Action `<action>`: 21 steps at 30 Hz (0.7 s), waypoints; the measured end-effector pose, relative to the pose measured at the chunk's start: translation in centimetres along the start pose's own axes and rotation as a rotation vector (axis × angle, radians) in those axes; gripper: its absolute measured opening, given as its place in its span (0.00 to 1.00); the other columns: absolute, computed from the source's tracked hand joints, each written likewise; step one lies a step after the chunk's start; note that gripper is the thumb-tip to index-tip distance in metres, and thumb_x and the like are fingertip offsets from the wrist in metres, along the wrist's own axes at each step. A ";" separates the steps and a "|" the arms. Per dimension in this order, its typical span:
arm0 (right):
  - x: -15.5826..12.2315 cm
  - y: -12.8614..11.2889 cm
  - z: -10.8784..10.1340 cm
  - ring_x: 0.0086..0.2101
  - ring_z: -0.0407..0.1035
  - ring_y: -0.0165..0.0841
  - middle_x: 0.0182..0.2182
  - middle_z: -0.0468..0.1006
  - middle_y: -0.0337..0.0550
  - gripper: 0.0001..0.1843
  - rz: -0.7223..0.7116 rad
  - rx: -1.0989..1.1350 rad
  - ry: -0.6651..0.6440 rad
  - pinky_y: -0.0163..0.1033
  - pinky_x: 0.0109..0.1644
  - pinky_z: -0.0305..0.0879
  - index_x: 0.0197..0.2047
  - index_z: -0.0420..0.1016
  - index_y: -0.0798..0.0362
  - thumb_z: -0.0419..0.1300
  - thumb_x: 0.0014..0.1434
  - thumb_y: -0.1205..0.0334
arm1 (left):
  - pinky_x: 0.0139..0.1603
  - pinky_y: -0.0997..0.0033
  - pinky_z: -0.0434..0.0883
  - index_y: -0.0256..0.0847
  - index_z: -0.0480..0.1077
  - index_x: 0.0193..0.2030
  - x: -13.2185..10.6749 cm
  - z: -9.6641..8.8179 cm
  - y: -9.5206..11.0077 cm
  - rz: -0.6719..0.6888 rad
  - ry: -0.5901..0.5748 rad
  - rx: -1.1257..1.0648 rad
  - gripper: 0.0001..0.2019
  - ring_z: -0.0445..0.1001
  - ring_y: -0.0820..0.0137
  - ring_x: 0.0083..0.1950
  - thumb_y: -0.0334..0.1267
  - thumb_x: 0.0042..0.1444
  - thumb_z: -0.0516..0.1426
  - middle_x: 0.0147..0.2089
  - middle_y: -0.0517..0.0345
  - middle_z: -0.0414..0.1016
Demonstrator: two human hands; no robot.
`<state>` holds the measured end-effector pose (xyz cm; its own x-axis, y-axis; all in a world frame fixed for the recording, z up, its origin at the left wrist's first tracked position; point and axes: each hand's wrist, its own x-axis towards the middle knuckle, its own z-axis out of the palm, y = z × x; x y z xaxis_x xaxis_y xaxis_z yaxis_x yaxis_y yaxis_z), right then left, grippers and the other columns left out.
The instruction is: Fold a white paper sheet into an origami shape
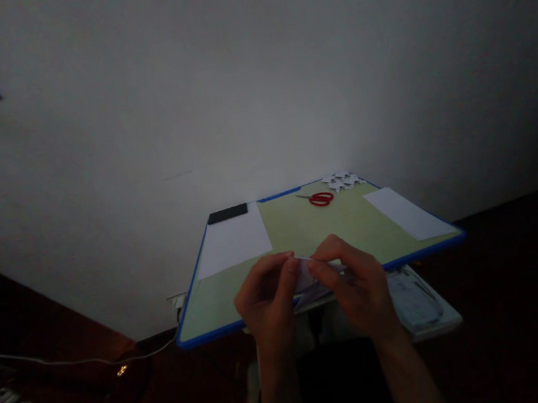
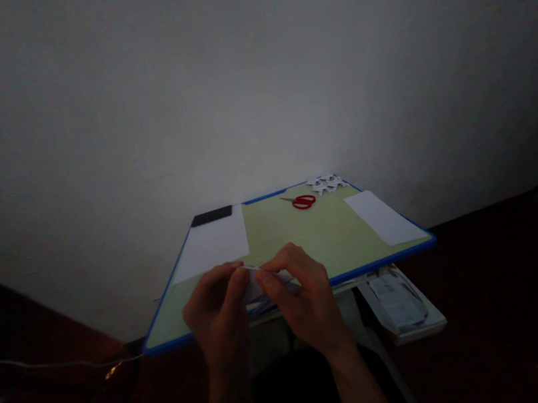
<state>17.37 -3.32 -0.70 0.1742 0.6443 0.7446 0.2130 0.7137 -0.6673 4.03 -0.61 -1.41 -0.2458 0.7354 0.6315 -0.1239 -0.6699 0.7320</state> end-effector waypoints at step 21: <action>0.6 0.4 -0.4 0.31 0.70 0.31 0.29 0.78 0.34 0.10 -0.121 -0.099 0.061 0.41 0.40 0.65 0.34 0.78 0.49 0.64 0.69 0.69 | 0.40 0.73 0.79 0.43 0.87 0.42 0.5 0.1 0.7 -0.166 -0.173 -0.016 0.08 0.84 0.67 0.38 0.40 0.56 0.73 0.38 0.55 0.88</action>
<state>17.93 -2.75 -0.52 0.1989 0.5349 0.8212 0.3295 0.7526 -0.5700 3.95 -0.73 -0.59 -0.0529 0.8412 0.5381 -0.1644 -0.5388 0.8262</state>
